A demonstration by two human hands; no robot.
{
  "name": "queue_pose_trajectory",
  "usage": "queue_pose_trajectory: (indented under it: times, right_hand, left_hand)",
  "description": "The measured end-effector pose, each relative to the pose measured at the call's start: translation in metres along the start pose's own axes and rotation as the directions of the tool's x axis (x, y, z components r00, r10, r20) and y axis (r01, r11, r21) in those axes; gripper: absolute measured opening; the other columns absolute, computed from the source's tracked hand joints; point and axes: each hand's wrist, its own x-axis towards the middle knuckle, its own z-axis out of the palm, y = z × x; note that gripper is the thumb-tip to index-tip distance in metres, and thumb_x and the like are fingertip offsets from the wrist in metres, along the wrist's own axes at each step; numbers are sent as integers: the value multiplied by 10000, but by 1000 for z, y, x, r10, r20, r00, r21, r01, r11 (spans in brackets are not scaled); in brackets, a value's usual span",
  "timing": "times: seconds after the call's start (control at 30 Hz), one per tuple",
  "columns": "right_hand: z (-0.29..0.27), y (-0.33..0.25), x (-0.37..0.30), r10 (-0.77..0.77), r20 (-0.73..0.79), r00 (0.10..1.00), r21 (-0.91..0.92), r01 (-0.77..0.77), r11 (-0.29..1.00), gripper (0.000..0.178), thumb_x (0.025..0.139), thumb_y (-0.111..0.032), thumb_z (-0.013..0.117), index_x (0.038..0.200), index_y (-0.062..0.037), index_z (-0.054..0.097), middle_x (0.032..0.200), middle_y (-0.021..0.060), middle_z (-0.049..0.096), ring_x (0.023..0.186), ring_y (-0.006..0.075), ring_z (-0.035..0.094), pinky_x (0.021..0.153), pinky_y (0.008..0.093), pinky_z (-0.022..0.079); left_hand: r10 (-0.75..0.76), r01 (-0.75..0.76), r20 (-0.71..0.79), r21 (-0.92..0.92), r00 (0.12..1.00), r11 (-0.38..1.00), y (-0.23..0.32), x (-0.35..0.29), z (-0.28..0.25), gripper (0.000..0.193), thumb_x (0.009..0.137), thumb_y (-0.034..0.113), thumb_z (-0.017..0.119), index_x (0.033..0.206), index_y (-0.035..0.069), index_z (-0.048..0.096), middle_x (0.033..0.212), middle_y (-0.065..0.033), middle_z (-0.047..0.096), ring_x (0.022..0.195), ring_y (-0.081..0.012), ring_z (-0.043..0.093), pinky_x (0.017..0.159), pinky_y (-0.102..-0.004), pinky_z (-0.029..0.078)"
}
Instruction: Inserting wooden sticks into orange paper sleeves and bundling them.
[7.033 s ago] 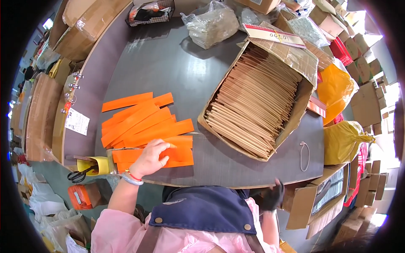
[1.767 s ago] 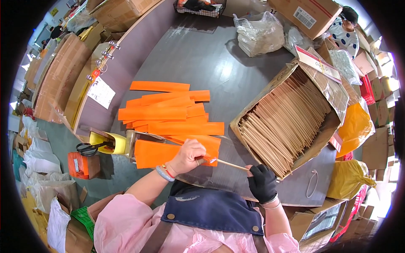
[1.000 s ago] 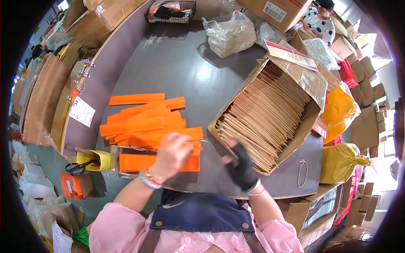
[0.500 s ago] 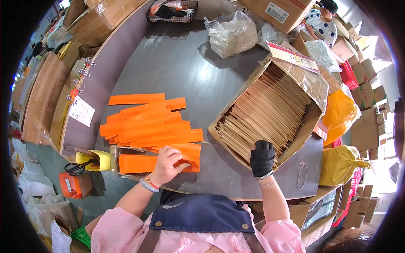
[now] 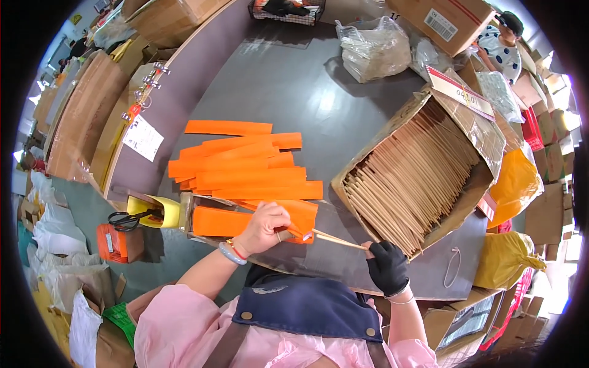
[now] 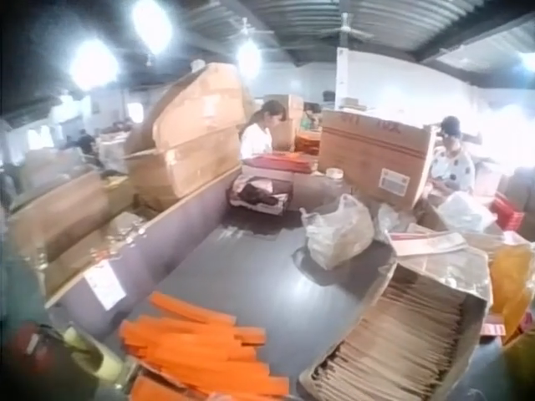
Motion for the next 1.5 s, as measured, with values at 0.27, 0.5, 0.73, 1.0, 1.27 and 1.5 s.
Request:
queue_pose_trajectory:
  times: [0.27, 0.5, 0.73, 1.0, 1.27, 1.5]
  right_hand:
    - [11, -5, 5, -47, 159, 986, -85, 61, 995, 185, 880, -166, 640, 1053, -115, 683, 768, 117, 624, 738, 331, 633, 635, 428, 475]
    - [17, -18, 30, -24, -96, 995, 240, 47, 970, 433, 972, -189, 547, 1372, -31, 495, 1158, 191, 612, 1103, 327, 598, 932, 396, 465]
    - [33, 19, 35, 97, -332, 938, 51, -85, 995, 471, 878, -127, 645, 1325, -30, 532, 1267, 222, 560, 1169, 398, 528, 994, 460, 428]
    - [22, 79, 32, 49, -274, 960, -509, -188, 840, 309, 755, -200, 707, 1021, -79, 605, 1019, 106, 594, 946, 318, 563, 776, 442, 455]
    - [24, 78, 41, 56, -248, 967, -554, -189, 811, 247, 751, -196, 680, 943, -94, 561, 938, 108, 559, 901, 311, 553, 736, 440, 454]
    - [26, 83, 47, 153, -212, 965, -651, -256, 714, 306, 751, -175, 672, 998, -72, 524, 959, 137, 555, 926, 339, 544, 750, 459, 445]
  left_hand:
    - [134, -141, 51, 161, 990, 977, 25, 13, 0, 189, 721, 228, 796, 839, 140, 678, 824, 28, 635, 782, -194, 577, 707, -354, 385]
    - [211, -207, 39, 434, 977, 877, 47, 35, -11, 123, 732, 139, 692, 854, 133, 674, 817, 7, 621, 786, -172, 602, 657, -349, 429]
    - [183, -82, -121, 574, 976, 815, 46, 48, -23, 285, 713, 179, 786, 956, 66, 689, 967, -66, 612, 922, -255, 573, 802, -384, 466]
    - [7, 0, -34, 218, 999, 976, 10, 2, 3, 353, 712, 238, 834, 992, 51, 728, 936, -81, 570, 880, -278, 527, 785, -366, 469]
    - [50, -35, -89, 170, 995, 985, 5, 0, 4, 289, 687, 211, 847, 798, 66, 623, 820, -57, 565, 787, -278, 506, 720, -375, 428]
    - [22, -2, -133, 152, 991, 988, 15, 6, 1, 361, 637, 260, 876, 815, 82, 617, 791, -34, 564, 778, -257, 516, 723, -366, 394]
